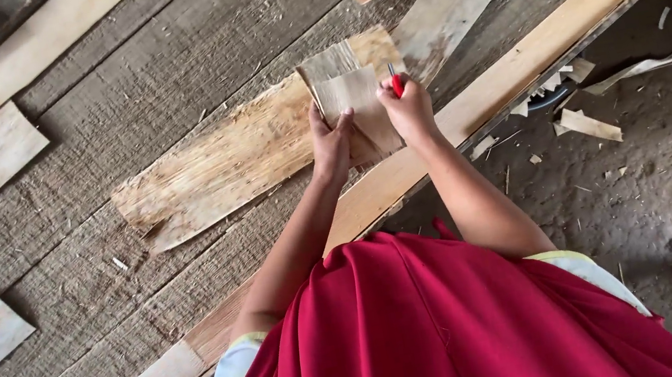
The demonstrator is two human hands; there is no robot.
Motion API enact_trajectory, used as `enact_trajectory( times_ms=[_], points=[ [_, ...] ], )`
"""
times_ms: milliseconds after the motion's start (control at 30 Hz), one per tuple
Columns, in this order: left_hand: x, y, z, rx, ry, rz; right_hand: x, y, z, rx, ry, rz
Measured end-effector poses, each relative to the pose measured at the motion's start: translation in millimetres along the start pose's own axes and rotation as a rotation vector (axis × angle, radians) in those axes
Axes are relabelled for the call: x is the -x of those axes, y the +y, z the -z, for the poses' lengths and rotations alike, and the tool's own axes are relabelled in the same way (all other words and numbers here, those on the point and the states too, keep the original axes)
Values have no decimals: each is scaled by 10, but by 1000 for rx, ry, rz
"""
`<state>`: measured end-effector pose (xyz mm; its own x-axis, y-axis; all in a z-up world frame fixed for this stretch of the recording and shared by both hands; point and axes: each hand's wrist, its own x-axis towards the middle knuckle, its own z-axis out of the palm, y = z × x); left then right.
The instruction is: Cutting and fitting thin wood panels together using a utility knife on a rustic wooden structure.
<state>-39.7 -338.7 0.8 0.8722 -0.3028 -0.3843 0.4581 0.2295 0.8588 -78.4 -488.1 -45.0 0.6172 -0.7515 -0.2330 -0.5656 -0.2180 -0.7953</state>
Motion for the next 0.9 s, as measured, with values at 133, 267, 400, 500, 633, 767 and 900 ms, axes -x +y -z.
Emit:
enact_trajectory(
  times_ms=[133, 267, 400, 500, 633, 767, 900],
  points=[
    [-189, -3, -260, -111, -22, 62, -251, 273, 218, -26, 144, -25],
    [-459, -86, -297, -513, 1, -85, -505, 447, 522, -31, 367, -14],
    [-712, -449, -187, -1210, 38, -406, -908, 897, 510, -175, 328, -196],
    [-812, -695, -51, -1446, -123, -333, -995, 827, 435, -293, 311, -250],
    [-567, -372, -75, -1504, -221, -259, -957, 742, 472, -539, 303, -336],
    [-538, -310, -82, -1565, -249, -221, -952, 508, 709, -608, 431, -306],
    [-502, -322, -43, -1578, -233, -277, -1013, 349, 1054, -574, 627, -94]
  ],
)
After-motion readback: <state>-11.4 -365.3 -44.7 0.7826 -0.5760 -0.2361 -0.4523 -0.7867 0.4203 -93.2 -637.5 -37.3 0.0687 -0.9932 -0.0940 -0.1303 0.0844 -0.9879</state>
